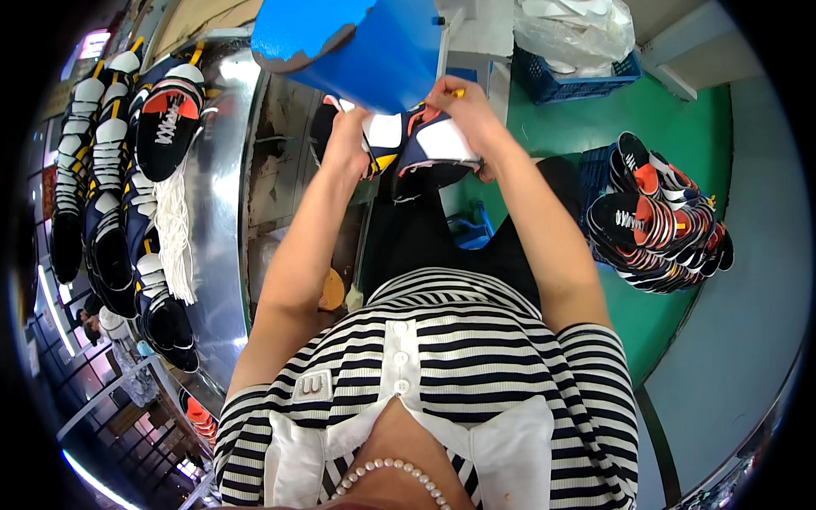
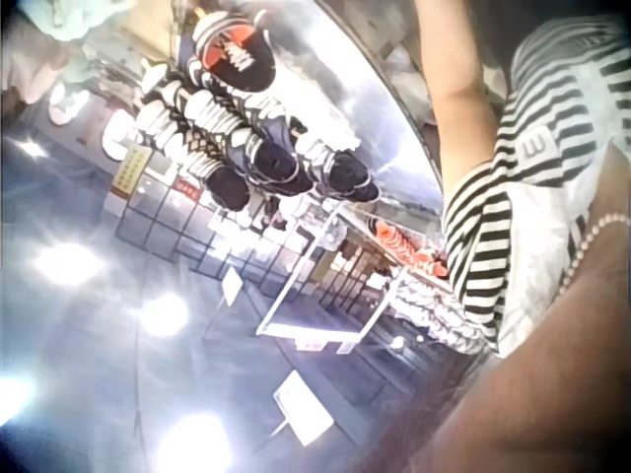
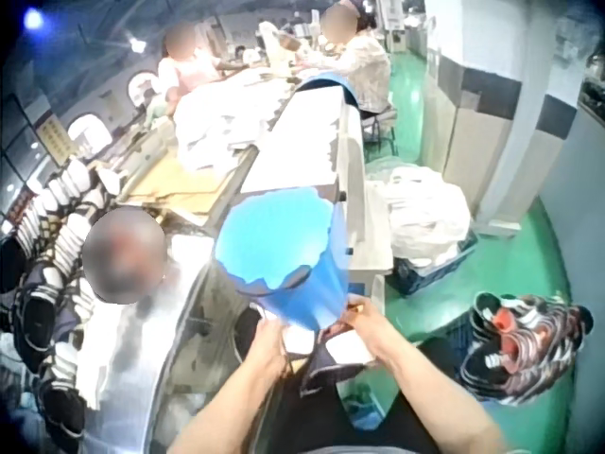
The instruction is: The person carries a pink basket filled with shoes through a factory floor and places it on the ground. They then pick up individual shoes and wipe them with a white cloth, moving between a blue crate and a metal table while cleaning the footwear.
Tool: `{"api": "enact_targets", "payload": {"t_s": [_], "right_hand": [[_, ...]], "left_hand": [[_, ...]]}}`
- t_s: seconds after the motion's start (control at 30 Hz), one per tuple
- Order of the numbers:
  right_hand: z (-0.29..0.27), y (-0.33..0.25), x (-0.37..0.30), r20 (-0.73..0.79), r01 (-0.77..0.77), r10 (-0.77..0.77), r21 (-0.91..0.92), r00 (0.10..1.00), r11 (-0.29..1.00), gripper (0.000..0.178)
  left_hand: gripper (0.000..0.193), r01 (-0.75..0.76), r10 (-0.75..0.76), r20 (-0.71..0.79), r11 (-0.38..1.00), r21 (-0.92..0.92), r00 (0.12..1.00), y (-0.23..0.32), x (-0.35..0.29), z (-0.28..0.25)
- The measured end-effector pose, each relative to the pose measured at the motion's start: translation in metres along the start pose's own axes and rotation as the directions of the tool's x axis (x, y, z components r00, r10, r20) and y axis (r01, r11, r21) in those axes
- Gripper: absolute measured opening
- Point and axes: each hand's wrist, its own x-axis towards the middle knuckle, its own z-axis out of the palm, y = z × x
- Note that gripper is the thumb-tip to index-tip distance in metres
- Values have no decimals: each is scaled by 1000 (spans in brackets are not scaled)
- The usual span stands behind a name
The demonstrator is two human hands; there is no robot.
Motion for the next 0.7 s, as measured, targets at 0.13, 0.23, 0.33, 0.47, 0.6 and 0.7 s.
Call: {"api": "enact_targets", "payload": {"t_s": [0.13, 0.23, 0.33, 0.47, 0.6, 0.7], "right_hand": [[-7, -16, 10, 40, -94, 92, 62, 995, 994, 11], [-21, -29, 5, -136, -116, 108, -50, 985, 992, 22], [-57, -26, -20, -205, -124, 180, 255, 962, 959, 25], [-14, 12, -55, -118, -113, 205, 530, 972, 840, 14], [42, 21, -73, -200, 49, 2, 248, 980, 967, 23], [45, 18, -67, -183, 230, -244, -98, 952, 968, 31]], "left_hand": [[33, 336, -337, 8, 935, -111, 941, 6, 26, -3], [30, 197, -224, -58, 934, -297, 973, 10, 36, -57], [26, -171, 174, -90, 985, 32, 981, 10, -66, -50], [31, -84, 92, -36, 980, 182, 995, -44, -122, -28], [34, -246, 237, 102, 965, 92, 966, -36, -101, -6], [33, -251, 251, 35, 936, 247, 967, -19, -82, -8]]}}
